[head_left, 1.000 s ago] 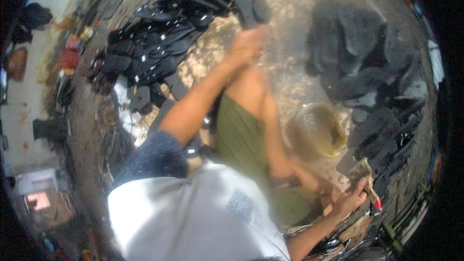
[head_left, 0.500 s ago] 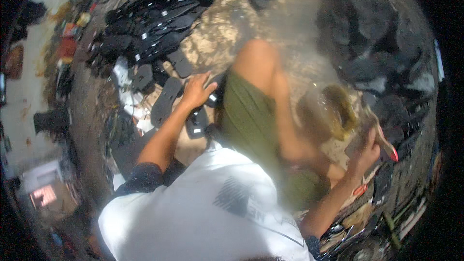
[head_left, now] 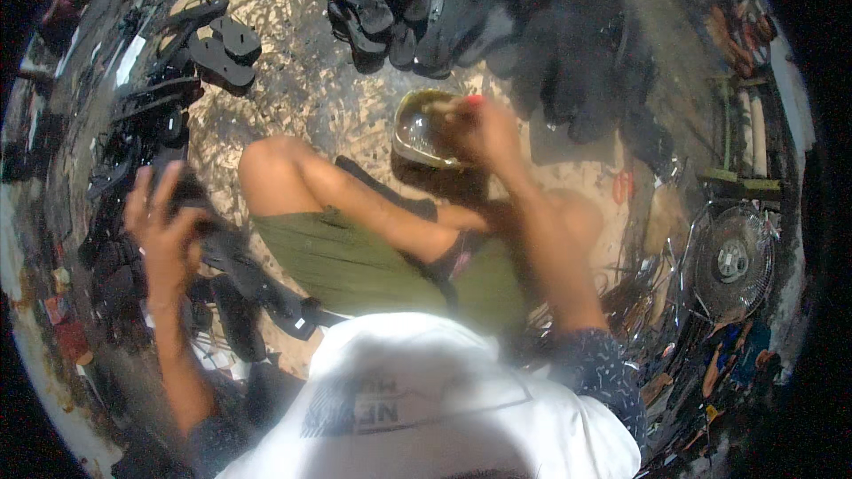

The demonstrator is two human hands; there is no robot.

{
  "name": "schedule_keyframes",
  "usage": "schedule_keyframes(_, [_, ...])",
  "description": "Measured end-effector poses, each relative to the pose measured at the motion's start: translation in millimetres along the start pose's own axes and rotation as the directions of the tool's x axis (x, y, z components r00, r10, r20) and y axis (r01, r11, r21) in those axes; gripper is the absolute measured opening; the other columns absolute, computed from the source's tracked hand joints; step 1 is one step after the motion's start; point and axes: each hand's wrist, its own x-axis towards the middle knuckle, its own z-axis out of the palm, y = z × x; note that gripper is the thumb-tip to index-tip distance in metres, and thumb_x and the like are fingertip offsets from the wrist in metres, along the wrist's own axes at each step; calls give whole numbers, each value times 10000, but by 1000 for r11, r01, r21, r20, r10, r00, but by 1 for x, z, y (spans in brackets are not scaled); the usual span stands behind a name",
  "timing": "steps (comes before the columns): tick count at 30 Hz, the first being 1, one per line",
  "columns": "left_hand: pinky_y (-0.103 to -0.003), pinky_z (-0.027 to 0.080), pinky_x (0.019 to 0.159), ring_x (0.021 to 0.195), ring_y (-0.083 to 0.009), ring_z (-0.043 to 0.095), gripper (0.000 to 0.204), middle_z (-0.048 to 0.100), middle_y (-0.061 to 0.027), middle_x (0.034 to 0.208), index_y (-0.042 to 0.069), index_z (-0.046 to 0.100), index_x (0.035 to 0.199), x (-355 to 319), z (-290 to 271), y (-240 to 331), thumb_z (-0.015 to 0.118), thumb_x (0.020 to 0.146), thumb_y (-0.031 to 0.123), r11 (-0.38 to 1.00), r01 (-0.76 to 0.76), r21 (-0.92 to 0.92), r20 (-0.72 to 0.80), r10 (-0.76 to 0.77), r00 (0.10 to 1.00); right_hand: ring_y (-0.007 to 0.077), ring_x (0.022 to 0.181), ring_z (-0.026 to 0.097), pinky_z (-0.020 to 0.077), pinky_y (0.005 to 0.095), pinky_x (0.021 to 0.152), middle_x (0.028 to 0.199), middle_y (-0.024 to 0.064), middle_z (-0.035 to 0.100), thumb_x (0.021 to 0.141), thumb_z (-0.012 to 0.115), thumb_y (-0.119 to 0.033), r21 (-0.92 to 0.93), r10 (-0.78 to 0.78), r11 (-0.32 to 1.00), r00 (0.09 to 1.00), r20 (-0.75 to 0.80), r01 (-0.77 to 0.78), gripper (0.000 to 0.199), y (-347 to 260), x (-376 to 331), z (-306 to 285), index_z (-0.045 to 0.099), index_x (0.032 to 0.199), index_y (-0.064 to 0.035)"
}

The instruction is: The person sits on the floor and repeatedly paints black sandals with a brush dipped in a small container of liquid. They handle each sandal one at a time, applying the liquid to the surface and then placing the sandal back on the floor.

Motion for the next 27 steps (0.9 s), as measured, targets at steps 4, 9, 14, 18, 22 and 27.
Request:
schedule_keyframes(4, [-468,254,1149,1425,-392,264,773,203,-217,1569,133,468,1416,18,57,64,816,726,127,761,-23,-649,-176,-121,977,262,907,694,531,342,837,978,150,719,839,751,-140,326,-90,929,961,-260,175,169,-6,-26,-74,726,986,-60])
schedule_keyframes(9, [-457,213,1165,1433,-392,258,918,302,-254,1528,7,310,1488,14,85,114,723,814,474,551,199,-810,-22,-368,930,178,1045,619,466,318,919,1087,102,704,871,726,-214,-288,129,946,988,-90,-150,218,0,-63,-154,707,1041,-79])
schedule_keyframes(14, [-506,252,1124,1368,-448,314,928,336,-279,1495,4,338,1476,34,63,117,745,780,464,877,250,-411,-8,-278,960,115,960,583,458,284,848,1068,30,669,923,683,-271,537,370,838,820,-438,-91,317,0,-69,-165,667,1114,-19])
schedule_keyframes(18, [-386,466,963,1062,-280,618,724,630,-151,1224,18,499,1373,57,51,122,676,844,480,131,247,-960,164,-452,877,68,847,577,469,245,789,984,7,668,921,694,-265,848,509,528,787,-350,35,288,-74,-51,-140,672,1070,-19])
schedule_keyframes(22, [-385,512,892,998,-238,642,487,650,-112,1152,32,603,1196,59,48,168,422,1002,441,-812,151,-564,320,-46,946,98,884,592,482,271,807,993,31,669,916,696,-256,869,262,489,963,-58,-80,253,-156,-57,-84,674,1038,-35])
schedule_keyframes(27, [-368,526,891,1062,-254,614,652,608,-150,1192,26,482,1321,55,41,227,393,976,572,-890,54,-453,288,-89,954,257,1012,631,499,359,867,1070,144,659,890,683,-151,508,-133,797,915,-380,326,199,-157,-62,-31,658,1042,-26])
